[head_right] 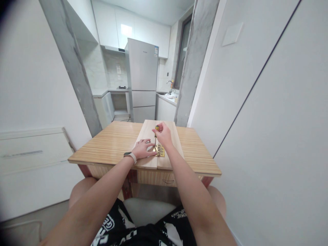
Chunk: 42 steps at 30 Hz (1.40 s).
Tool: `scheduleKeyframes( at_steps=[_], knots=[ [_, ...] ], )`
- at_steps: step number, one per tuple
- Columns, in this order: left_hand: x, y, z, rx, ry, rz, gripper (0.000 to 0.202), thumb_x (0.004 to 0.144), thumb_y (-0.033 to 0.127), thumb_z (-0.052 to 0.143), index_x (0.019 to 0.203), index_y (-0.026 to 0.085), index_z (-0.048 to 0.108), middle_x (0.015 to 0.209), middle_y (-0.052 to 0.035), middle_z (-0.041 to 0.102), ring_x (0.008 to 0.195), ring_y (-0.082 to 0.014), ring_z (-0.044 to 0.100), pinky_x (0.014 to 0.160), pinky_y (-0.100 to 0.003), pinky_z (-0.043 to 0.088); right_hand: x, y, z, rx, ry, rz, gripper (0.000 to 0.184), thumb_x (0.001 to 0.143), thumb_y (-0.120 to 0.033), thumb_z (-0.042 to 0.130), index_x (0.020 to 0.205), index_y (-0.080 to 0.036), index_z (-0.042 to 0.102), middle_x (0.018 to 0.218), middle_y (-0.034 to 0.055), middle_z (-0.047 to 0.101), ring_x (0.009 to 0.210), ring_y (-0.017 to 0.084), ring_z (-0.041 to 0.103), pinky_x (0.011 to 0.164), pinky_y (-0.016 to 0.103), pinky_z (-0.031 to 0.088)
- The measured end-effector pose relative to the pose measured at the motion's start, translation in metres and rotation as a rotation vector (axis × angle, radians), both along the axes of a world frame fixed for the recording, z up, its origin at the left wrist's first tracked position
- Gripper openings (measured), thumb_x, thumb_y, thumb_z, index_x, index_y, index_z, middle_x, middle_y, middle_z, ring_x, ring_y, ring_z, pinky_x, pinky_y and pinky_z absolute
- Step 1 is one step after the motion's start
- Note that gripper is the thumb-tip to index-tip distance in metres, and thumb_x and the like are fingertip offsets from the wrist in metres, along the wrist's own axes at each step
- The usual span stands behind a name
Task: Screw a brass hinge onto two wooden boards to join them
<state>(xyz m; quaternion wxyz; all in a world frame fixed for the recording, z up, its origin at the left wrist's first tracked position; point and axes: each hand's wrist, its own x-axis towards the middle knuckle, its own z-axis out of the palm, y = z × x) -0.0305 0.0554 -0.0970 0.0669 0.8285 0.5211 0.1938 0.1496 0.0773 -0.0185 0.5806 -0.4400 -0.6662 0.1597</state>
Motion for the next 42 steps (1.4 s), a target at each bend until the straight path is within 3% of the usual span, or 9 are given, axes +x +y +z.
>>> scheduleKeyframes(
  at_steps=[4, 11, 15, 19, 27, 34, 37, 42],
  knots=[
    [-0.001, 0.001, -0.001, 0.004, -0.001, -0.004, 0.075, 0.075, 0.088, 0.056, 0.136, 0.045, 0.063, 0.157, -0.0019, 0.046, 0.143, -0.0391, 0.036, 0.116, -0.056, 0.031, 0.002, 0.0, 0.0, 0.034, -0.028, 0.076, 0.034, 0.081, -0.038, 0.073, 0.111, -0.023, 0.071, 0.083, 0.0005, 0.069, 0.073, 0.018, 0.065, 0.071, 0.032, 0.054],
    [-0.002, 0.002, -0.002, 0.01, -0.004, -0.007, 0.075, 0.075, 0.089, 0.056, 0.136, 0.046, 0.064, 0.156, -0.0022, 0.046, 0.142, -0.0393, 0.037, 0.116, -0.057, 0.031, 0.008, 0.012, -0.006, -0.106, 0.154, 0.385, 0.038, 0.089, -0.042, 0.066, 0.122, -0.023, 0.069, 0.125, 0.0092, 0.071, 0.106, 0.023, 0.072, 0.094, 0.04, 0.057],
    [-0.002, 0.0, -0.001, 0.008, -0.008, -0.007, 0.075, 0.075, 0.087, 0.057, 0.136, 0.045, 0.064, 0.156, -0.0025, 0.047, 0.142, -0.0389, 0.038, 0.117, -0.056, 0.03, 0.01, 0.013, -0.007, -0.152, 0.233, 0.483, 0.04, 0.086, -0.043, 0.071, 0.12, -0.022, 0.068, 0.116, 0.0107, 0.074, 0.106, 0.026, 0.073, 0.096, 0.045, 0.057],
    [-0.001, 0.0, 0.0, 0.007, -0.009, -0.002, 0.074, 0.075, 0.088, 0.056, 0.136, 0.045, 0.064, 0.156, -0.0022, 0.047, 0.142, -0.039, 0.037, 0.117, -0.056, 0.03, 0.008, 0.012, -0.006, -0.139, 0.243, 0.438, 0.041, 0.083, -0.041, 0.072, 0.118, -0.021, 0.069, 0.1, 0.0096, 0.077, 0.098, 0.026, 0.074, 0.091, 0.046, 0.058],
    [0.0, 0.0, -0.001, 0.01, -0.007, 0.002, 0.074, 0.075, 0.088, 0.057, 0.135, 0.046, 0.064, 0.156, -0.0024, 0.047, 0.141, -0.039, 0.038, 0.116, -0.057, 0.031, 0.004, 0.011, -0.004, -0.058, 0.137, 0.239, 0.032, 0.075, -0.036, 0.076, 0.103, -0.022, 0.069, 0.091, 0.0051, 0.074, 0.084, 0.022, 0.072, 0.078, 0.038, 0.059],
    [0.001, -0.002, 0.001, 0.007, -0.006, 0.002, 0.074, 0.075, 0.088, 0.057, 0.135, 0.045, 0.065, 0.156, -0.0028, 0.047, 0.142, -0.039, 0.037, 0.116, -0.056, 0.032, -0.001, 0.002, 0.0, 0.02, 0.039, 0.059, 0.026, 0.077, -0.039, 0.073, 0.094, -0.022, 0.063, 0.083, 0.0001, 0.066, 0.071, 0.017, 0.063, 0.065, 0.03, 0.052],
    [0.001, -0.002, 0.002, -0.001, -0.005, 0.01, 0.074, 0.075, 0.087, 0.057, 0.135, 0.045, 0.064, 0.157, -0.0025, 0.046, 0.143, -0.0386, 0.036, 0.117, -0.056, 0.031, -0.001, -0.001, 0.001, 0.028, 0.01, 0.074, 0.032, 0.079, -0.039, 0.072, 0.107, -0.023, 0.068, 0.084, 0.0002, 0.067, 0.074, 0.018, 0.063, 0.069, 0.031, 0.053],
    [0.001, -0.003, 0.002, 0.001, -0.005, 0.008, 0.074, 0.075, 0.087, 0.057, 0.135, 0.045, 0.064, 0.156, -0.0025, 0.047, 0.142, -0.0388, 0.037, 0.116, -0.056, 0.031, 0.004, 0.006, -0.003, -0.045, 0.012, 0.218, 0.037, 0.087, -0.042, 0.067, 0.118, -0.024, 0.073, 0.097, 0.0051, 0.074, 0.084, 0.021, 0.069, 0.08, 0.036, 0.057]
  ],
)
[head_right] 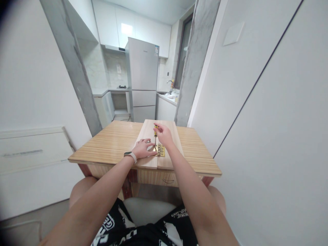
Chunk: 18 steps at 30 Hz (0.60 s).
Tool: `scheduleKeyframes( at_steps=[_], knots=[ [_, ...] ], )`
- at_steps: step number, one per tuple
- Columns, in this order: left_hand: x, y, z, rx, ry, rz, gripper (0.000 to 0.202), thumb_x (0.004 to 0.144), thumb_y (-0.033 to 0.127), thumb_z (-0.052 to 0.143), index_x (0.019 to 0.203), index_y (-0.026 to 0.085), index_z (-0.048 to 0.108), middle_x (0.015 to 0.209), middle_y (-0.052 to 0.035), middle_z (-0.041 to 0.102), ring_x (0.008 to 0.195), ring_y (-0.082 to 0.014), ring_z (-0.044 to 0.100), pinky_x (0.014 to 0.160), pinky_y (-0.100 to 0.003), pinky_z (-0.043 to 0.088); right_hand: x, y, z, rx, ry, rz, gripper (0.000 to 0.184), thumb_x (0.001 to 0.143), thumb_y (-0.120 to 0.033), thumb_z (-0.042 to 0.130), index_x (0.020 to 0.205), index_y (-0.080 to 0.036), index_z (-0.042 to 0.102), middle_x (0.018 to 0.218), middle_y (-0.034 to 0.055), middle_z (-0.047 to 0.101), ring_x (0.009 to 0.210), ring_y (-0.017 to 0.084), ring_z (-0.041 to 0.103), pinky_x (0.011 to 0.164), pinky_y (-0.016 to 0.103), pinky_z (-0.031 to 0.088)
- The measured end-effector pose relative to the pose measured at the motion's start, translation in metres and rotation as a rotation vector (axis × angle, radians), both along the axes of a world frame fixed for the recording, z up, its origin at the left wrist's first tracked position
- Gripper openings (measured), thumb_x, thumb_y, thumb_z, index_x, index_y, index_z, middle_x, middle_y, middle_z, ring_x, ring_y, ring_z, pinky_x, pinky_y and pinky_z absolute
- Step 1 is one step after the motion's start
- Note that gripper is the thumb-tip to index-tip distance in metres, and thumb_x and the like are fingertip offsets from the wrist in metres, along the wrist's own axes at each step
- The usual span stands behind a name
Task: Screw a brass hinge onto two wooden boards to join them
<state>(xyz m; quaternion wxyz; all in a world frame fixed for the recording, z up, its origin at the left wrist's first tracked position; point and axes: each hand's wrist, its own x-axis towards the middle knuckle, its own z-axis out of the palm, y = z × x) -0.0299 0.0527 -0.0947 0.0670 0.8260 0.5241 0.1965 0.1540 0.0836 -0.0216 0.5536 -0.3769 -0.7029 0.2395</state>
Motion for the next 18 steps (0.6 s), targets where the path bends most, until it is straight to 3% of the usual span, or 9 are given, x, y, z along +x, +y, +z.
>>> scheduleKeyframes(
  at_steps=[4, 7, 11, 18],
  knots=[
    [0.0, -0.0004, 0.0004, -0.007, 0.005, 0.005, 0.074, 0.075, 0.087, 0.057, 0.136, 0.045, 0.064, 0.157, -0.0024, 0.046, 0.143, -0.0389, 0.036, 0.117, -0.056, 0.03, 0.0026, 0.0047, -0.0027, -0.059, 0.107, 0.131, 0.038, 0.088, -0.041, 0.066, 0.121, -0.024, 0.07, 0.121, 0.0082, 0.073, 0.106, 0.024, 0.072, 0.095, 0.041, 0.057],
    [-0.0004, -0.0003, 0.0003, -0.012, 0.006, 0.005, 0.074, 0.075, 0.087, 0.057, 0.136, 0.046, 0.064, 0.157, -0.002, 0.045, 0.143, -0.0388, 0.036, 0.117, -0.056, 0.029, 0.0023, 0.0052, -0.0022, -0.093, 0.189, 0.172, 0.036, 0.085, -0.04, 0.068, 0.116, -0.021, 0.069, 0.114, 0.0097, 0.074, 0.103, 0.025, 0.074, 0.096, 0.043, 0.057],
    [-0.0014, 0.0007, -0.0009, -0.006, 0.006, -0.003, 0.074, 0.076, 0.087, 0.056, 0.136, 0.046, 0.063, 0.157, -0.0017, 0.046, 0.142, -0.0384, 0.037, 0.117, -0.056, 0.03, 0.0017, 0.0053, -0.0011, -0.083, 0.177, 0.114, 0.033, 0.082, -0.037, 0.07, 0.111, -0.02, 0.069, 0.098, 0.009, 0.077, 0.095, 0.025, 0.075, 0.089, 0.044, 0.059],
    [-0.0006, 0.0011, -0.0016, 0.0, 0.007, -0.002, 0.073, 0.076, 0.086, 0.058, 0.136, 0.046, 0.063, 0.156, -0.0014, 0.046, 0.142, -0.0382, 0.037, 0.117, -0.056, 0.03, 0.0008, 0.0077, -0.0026, -0.039, 0.081, -0.018, 0.03, 0.079, -0.034, 0.071, 0.107, -0.022, 0.069, 0.093, 0.0054, 0.075, 0.084, 0.022, 0.073, 0.082, 0.039, 0.059]
  ],
)
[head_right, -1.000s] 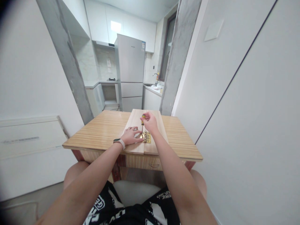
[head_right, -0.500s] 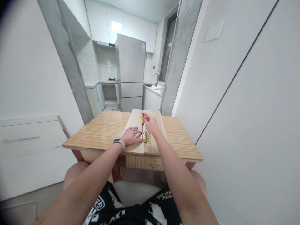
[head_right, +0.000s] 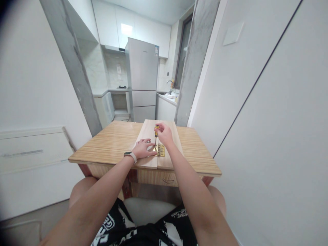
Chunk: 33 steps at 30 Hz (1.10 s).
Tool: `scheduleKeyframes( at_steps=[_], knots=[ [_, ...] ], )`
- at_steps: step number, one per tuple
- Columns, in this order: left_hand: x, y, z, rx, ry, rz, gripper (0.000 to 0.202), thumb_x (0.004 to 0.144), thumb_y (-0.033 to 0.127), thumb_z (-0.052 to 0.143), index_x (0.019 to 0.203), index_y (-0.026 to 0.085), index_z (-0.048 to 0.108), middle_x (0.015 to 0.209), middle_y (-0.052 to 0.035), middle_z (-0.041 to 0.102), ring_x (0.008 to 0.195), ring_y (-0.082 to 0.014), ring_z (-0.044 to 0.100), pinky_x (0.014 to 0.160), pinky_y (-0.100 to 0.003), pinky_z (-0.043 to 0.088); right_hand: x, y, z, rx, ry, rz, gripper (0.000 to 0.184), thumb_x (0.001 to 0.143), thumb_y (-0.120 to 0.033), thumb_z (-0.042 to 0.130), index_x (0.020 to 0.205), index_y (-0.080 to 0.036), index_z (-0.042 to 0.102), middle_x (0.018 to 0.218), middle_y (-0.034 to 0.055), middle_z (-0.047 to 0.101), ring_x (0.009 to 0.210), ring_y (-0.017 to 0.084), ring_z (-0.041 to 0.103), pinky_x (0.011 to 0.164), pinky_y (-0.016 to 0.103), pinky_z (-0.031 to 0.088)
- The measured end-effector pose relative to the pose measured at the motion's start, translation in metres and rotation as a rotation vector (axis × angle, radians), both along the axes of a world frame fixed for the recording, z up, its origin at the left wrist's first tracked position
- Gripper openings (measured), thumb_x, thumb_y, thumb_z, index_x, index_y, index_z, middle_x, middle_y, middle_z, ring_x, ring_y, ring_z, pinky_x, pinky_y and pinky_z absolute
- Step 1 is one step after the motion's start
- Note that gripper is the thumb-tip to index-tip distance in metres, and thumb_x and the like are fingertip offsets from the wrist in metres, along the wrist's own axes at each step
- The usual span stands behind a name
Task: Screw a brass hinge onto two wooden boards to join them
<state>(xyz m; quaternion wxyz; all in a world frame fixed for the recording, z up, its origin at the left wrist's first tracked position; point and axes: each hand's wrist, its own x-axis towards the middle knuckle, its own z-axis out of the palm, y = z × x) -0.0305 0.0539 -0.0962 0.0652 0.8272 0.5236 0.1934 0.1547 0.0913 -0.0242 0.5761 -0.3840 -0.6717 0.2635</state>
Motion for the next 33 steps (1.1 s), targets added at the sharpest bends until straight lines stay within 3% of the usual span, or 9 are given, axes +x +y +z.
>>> scheduleKeyframes(
  at_steps=[5, 11, 18, 21, 26, 29, 33],
  knots=[
    [0.0, -0.001, 0.001, -0.003, -0.01, -0.002, 0.074, 0.075, 0.087, 0.057, 0.136, 0.046, 0.064, 0.156, -0.002, 0.046, 0.143, -0.0386, 0.036, 0.117, -0.056, 0.029, -0.002, -0.001, 0.001, 0.015, -0.028, -0.034, 0.031, 0.077, -0.037, 0.073, 0.104, -0.023, 0.067, 0.093, 0.0037, 0.073, 0.079, 0.021, 0.07, 0.073, 0.035, 0.057],
    [0.0, -0.002, 0.003, -0.008, -0.011, 0.002, 0.073, 0.075, 0.086, 0.059, 0.135, 0.046, 0.064, 0.157, -0.0019, 0.046, 0.143, -0.0388, 0.036, 0.117, -0.056, 0.029, -0.008, -0.012, 0.009, 0.067, -0.114, -0.15, 0.025, 0.075, -0.04, 0.075, 0.087, -0.023, 0.061, 0.076, -0.0012, 0.064, 0.068, 0.017, 0.06, 0.065, 0.031, 0.05],
    [0.0, -0.001, 0.003, -0.006, -0.01, -0.003, 0.074, 0.076, 0.087, 0.056, 0.136, 0.045, 0.064, 0.156, -0.0024, 0.046, 0.143, -0.0385, 0.036, 0.117, -0.057, 0.029, -0.012, -0.016, 0.009, 0.104, -0.102, -0.178, 0.03, 0.081, -0.041, 0.072, 0.105, -0.024, 0.072, 0.085, 0.0021, 0.069, 0.074, 0.019, 0.063, 0.072, 0.033, 0.053],
    [0.0, -0.001, 0.002, -0.009, -0.008, 0.002, 0.074, 0.075, 0.087, 0.057, 0.136, 0.045, 0.063, 0.156, -0.0026, 0.046, 0.143, -0.0384, 0.036, 0.117, -0.057, 0.029, -0.008, -0.01, 0.006, 0.083, -0.095, -0.103, 0.034, 0.084, -0.044, 0.07, 0.111, -0.023, 0.076, 0.095, 0.0051, 0.074, 0.082, 0.021, 0.067, 0.08, 0.036, 0.056],
    [0.0, -0.001, 0.003, -0.02, -0.007, 0.005, 0.073, 0.076, 0.086, 0.058, 0.136, 0.046, 0.063, 0.156, -0.0023, 0.046, 0.143, -0.0385, 0.036, 0.117, -0.056, 0.029, -0.001, -0.001, 0.001, -0.041, 0.079, 0.182, 0.041, 0.088, -0.05, 0.067, 0.119, -0.023, 0.07, 0.121, 0.0079, 0.072, 0.102, 0.024, 0.073, 0.095, 0.042, 0.057],
    [-0.001, -0.002, 0.003, -0.015, -0.012, 0.001, 0.075, 0.075, 0.087, 0.057, 0.137, 0.045, 0.063, 0.156, -0.0026, 0.047, 0.143, -0.0386, 0.036, 0.117, -0.056, 0.029, 0.002, 0.001, 0.001, -0.088, 0.128, 0.275, 0.042, 0.084, -0.049, 0.073, 0.116, -0.023, 0.069, 0.113, 0.0091, 0.075, 0.103, 0.025, 0.074, 0.098, 0.046, 0.057],
    [-0.001, -0.001, 0.001, -0.003, -0.017, 0.001, 0.073, 0.075, 0.086, 0.058, 0.135, 0.046, 0.064, 0.156, -0.002, 0.047, 0.143, -0.0389, 0.036, 0.117, -0.056, 0.03, 0.003, -0.003, 0.003, -0.086, 0.134, 0.25, 0.039, 0.082, -0.044, 0.074, 0.113, -0.022, 0.069, 0.099, 0.0084, 0.077, 0.098, 0.026, 0.075, 0.094, 0.048, 0.057]
  ],
)
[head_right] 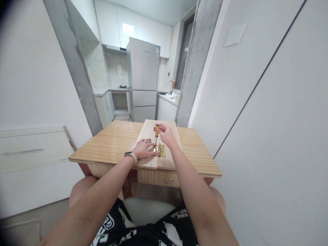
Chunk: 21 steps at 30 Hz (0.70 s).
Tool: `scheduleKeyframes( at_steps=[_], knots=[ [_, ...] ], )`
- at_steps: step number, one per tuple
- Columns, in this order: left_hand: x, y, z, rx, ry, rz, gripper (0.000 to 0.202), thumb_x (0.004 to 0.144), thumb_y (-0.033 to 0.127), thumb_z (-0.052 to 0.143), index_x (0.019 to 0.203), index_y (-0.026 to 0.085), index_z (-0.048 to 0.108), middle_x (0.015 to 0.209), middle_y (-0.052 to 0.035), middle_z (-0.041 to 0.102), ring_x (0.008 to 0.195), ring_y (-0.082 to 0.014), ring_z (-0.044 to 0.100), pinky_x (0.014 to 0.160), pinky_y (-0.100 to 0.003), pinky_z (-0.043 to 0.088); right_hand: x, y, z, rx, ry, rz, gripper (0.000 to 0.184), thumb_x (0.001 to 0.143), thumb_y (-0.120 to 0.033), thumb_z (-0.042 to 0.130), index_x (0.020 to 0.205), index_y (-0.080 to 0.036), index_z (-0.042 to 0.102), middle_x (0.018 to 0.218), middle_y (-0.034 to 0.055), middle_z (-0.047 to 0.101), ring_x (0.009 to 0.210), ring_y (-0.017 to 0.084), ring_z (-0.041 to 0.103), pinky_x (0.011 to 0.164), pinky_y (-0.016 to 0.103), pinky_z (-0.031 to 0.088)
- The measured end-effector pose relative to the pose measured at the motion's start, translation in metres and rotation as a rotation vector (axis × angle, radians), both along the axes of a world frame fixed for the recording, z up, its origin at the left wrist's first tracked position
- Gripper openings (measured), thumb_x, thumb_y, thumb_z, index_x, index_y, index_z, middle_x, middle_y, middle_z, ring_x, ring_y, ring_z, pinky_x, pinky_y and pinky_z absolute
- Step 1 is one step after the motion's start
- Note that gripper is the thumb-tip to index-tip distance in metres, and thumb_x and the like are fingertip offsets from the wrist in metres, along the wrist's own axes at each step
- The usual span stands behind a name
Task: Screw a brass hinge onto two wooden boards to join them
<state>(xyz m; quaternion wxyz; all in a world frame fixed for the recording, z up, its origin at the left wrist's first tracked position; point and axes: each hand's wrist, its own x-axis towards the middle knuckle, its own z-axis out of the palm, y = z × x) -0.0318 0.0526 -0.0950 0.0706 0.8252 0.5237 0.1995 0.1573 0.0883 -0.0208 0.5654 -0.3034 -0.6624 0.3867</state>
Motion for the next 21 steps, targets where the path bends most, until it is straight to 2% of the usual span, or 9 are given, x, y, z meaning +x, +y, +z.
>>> scheduleKeyframes(
  at_steps=[10, 13, 18, 21],
  knots=[
    [0.001, 0.001, -0.001, 0.001, 0.006, 0.001, 0.073, 0.075, 0.086, 0.059, 0.135, 0.046, 0.064, 0.156, -0.0016, 0.047, 0.142, -0.0384, 0.036, 0.117, -0.056, 0.03, -0.005, -0.001, 0.001, 0.039, -0.057, -0.139, 0.034, 0.076, -0.036, 0.075, 0.105, -0.021, 0.068, 0.094, 0.0074, 0.076, 0.091, 0.024, 0.075, 0.086, 0.042, 0.06],
    [0.001, 0.002, -0.001, 0.007, 0.001, -0.007, 0.073, 0.075, 0.086, 0.058, 0.135, 0.046, 0.064, 0.155, -0.0021, 0.047, 0.142, -0.0389, 0.037, 0.116, -0.057, 0.03, -0.004, 0.0, 0.0, 0.059, -0.088, -0.205, 0.032, 0.076, -0.036, 0.076, 0.102, -0.021, 0.066, 0.09, 0.0061, 0.075, 0.084, 0.023, 0.073, 0.08, 0.038, 0.06],
    [0.001, 0.001, -0.001, 0.01, 0.001, -0.007, 0.072, 0.076, 0.086, 0.057, 0.135, 0.046, 0.064, 0.155, -0.0022, 0.047, 0.142, -0.0387, 0.038, 0.116, -0.056, 0.031, -0.008, -0.003, -0.001, 0.135, -0.138, -0.296, 0.026, 0.077, -0.038, 0.074, 0.093, -0.022, 0.061, 0.083, 0.0012, 0.068, 0.071, 0.018, 0.065, 0.064, 0.031, 0.053],
    [0.001, 0.001, -0.001, 0.012, 0.001, -0.004, 0.072, 0.076, 0.087, 0.057, 0.135, 0.046, 0.064, 0.155, -0.0017, 0.047, 0.142, -0.0383, 0.037, 0.116, -0.056, 0.031, -0.013, -0.006, 0.001, 0.171, -0.173, -0.348, 0.024, 0.078, -0.037, 0.073, 0.094, -0.023, 0.062, 0.076, -0.0018, 0.063, 0.066, 0.016, 0.06, 0.061, 0.029, 0.05]
  ],
)
